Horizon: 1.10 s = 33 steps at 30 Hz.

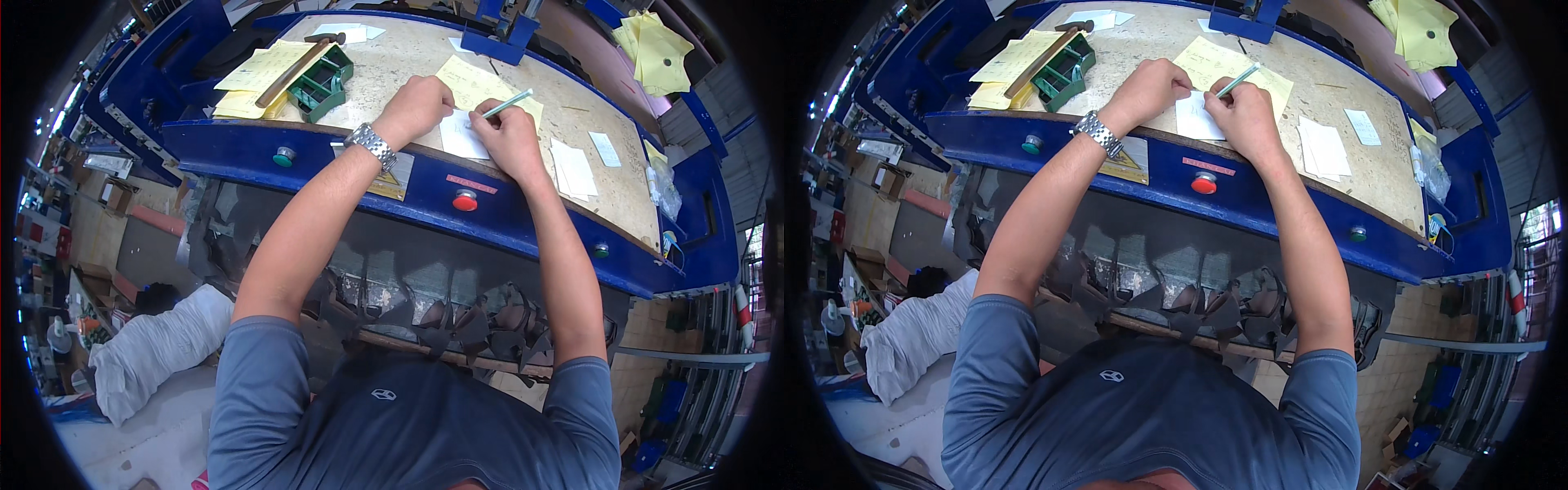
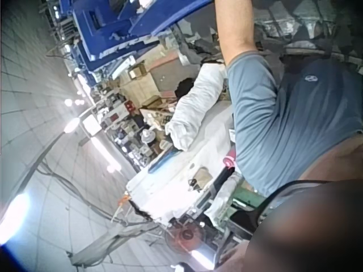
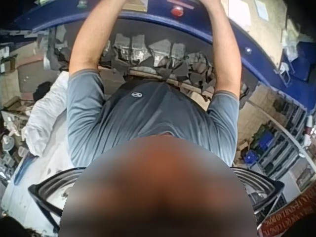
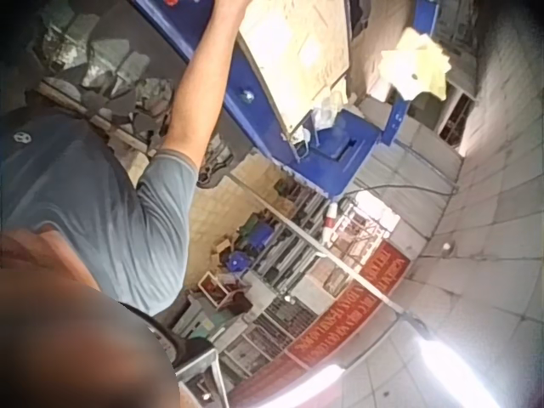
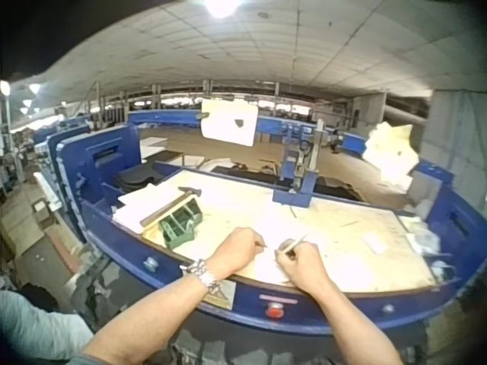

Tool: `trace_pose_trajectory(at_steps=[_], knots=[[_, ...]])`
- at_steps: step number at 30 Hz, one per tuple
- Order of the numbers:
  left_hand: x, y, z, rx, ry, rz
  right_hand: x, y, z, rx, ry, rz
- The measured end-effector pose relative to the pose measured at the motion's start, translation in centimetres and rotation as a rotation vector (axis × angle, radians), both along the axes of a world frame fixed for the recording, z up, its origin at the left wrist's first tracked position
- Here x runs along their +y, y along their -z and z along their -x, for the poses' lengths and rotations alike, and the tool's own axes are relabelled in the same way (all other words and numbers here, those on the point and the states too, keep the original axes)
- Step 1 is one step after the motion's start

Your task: Sort and mark stacks of shoe upper materials at a manufacturing station.

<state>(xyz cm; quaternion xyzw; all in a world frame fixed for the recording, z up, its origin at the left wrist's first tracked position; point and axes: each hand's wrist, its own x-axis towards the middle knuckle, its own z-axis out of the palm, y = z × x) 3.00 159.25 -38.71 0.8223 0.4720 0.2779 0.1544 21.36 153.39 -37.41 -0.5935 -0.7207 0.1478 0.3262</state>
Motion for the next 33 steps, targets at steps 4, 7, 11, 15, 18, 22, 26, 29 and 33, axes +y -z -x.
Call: trace_pose_trajectory(at_steps=[4,7,11,15,18,22,26,29,33], knots=[[0.0,-0.7,0.8,0.003,-0.039,-0.001,-0.6,-0.9,-3.9,0.079,0.088,-0.181],[-0.2,-1.3,3.2,-0.305,0.003,-0.136,0.8,0.3,-14.0,0.029,0.141,-0.378],[-8.6,-5.6,4.5,-0.815,-0.002,-0.084,-1.5,2.6,-33.9,-0.537,0.052,-0.493],[-19.6,-3.0,11.3,-1.139,-0.252,-0.058,-2.4,2.9,-34.0,-0.661,0.239,-0.202],[-30.5,3.5,16.1,-1.006,-0.595,0.007,-4.3,-0.1,-29.8,-0.608,0.159,-0.035],[-47.1,14.0,17.8,-1.198,-1.070,0.097,-3.7,0.8,-27.7,-0.503,0.132,-0.561],[-62.9,20.9,16.6,-1.306,-1.445,-0.003,-11.6,0.1,-13.2,-0.333,-0.059,-0.874],[-70.6,26.0,16.8,-1.171,-1.706,-0.301,-17.5,9.1,-4.2,0.058,-0.509,-0.469],[-81.1,25.1,11.6,-1.494,-1.851,-0.387,-36.7,17.2,13.3,0.044,-1.088,0.366]])
